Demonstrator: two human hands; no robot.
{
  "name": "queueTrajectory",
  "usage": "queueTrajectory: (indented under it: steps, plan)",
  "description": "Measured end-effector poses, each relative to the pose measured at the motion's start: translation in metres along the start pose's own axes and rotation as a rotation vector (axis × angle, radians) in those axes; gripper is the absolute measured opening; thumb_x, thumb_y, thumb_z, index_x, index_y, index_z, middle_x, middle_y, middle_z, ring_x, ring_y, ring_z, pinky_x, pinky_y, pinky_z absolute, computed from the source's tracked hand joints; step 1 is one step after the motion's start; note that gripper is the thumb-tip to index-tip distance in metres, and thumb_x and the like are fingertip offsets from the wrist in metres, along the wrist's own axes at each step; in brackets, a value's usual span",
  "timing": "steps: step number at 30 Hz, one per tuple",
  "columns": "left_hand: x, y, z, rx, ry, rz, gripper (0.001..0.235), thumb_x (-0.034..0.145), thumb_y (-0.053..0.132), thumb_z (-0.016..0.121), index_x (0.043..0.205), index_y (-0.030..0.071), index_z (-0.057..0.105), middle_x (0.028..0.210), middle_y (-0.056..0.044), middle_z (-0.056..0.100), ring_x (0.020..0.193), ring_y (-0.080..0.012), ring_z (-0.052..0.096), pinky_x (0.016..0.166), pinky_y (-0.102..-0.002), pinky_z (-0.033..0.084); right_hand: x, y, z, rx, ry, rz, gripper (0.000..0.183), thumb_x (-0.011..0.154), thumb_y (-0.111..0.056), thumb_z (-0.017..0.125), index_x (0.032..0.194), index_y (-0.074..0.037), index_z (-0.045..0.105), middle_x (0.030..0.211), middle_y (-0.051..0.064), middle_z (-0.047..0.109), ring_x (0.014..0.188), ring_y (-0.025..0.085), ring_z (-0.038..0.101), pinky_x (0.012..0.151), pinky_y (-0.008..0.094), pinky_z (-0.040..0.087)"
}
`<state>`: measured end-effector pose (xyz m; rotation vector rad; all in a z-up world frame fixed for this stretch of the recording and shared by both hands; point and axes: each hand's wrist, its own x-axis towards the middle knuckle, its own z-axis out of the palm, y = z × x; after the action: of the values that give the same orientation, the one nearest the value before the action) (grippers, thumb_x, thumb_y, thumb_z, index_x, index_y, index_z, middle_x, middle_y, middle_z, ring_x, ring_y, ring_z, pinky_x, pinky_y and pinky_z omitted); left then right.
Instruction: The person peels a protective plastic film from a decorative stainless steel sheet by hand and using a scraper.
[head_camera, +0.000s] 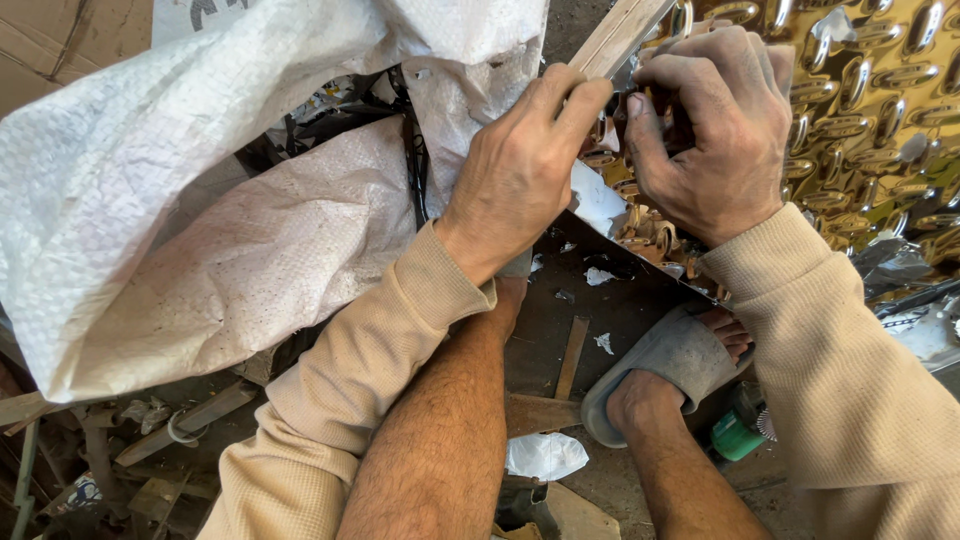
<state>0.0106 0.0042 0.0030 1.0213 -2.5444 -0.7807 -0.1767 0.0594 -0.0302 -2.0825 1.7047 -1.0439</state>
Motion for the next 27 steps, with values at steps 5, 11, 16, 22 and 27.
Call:
queueTrajectory:
  steps: [5,11,16,22,27]
  plan:
    - [-0.001,-0.005,0.0,0.043,0.012,0.062,0.022,0.097,-0.008,0.06,0.113,0.006,0.054,0.112,-0.01,0.055,0.087,-0.0278,0.065,0.062,-0.041,0.053,-0.001,0.001,0.001,0.008,0.006,-0.007,0.009,0.103,0.001,0.075,0.11,0.003,0.07,0.109,0.017,0.065,0.1,0.036,0.063,0.093,0.046,0.037]
    - [0.003,-0.003,0.004,0.176,0.026,0.095,0.015,0.097,-0.004,0.06,0.104,0.007,0.053,0.104,-0.008,0.05,0.077,-0.0247,0.061,0.048,-0.039,0.051,-0.003,-0.001,0.0,0.002,0.004,-0.016,0.011,0.101,0.002,0.076,0.11,0.003,0.07,0.108,0.016,0.065,0.1,0.035,0.063,0.092,0.046,0.037]
    - [0.008,0.001,0.014,0.428,0.083,0.135,0.009,0.099,0.004,0.062,0.103,0.008,0.055,0.107,-0.008,0.05,0.081,-0.0173,0.06,0.051,-0.03,0.052,-0.001,-0.003,0.0,0.007,0.002,-0.015,0.011,0.101,0.002,0.075,0.109,0.003,0.069,0.11,0.017,0.065,0.101,0.036,0.063,0.092,0.046,0.037]
    - [0.011,0.004,0.026,0.665,0.12,0.085,0.008,0.098,0.01,0.054,0.096,0.017,0.051,0.099,-0.001,0.048,0.077,-0.0136,0.054,0.054,-0.025,0.048,0.0,-0.006,0.001,-0.029,0.008,-0.023,0.012,0.097,0.003,0.075,0.108,0.003,0.07,0.108,0.016,0.064,0.101,0.035,0.063,0.09,0.046,0.037]
    - [0.014,0.002,0.023,0.548,0.143,0.032,0.008,0.099,0.009,0.053,0.098,0.016,0.05,0.099,-0.001,0.046,0.078,-0.0152,0.053,0.052,-0.027,0.05,0.005,-0.008,0.0,-0.021,0.005,-0.025,0.01,0.1,0.003,0.075,0.109,0.003,0.069,0.108,0.016,0.065,0.098,0.034,0.062,0.09,0.045,0.038]
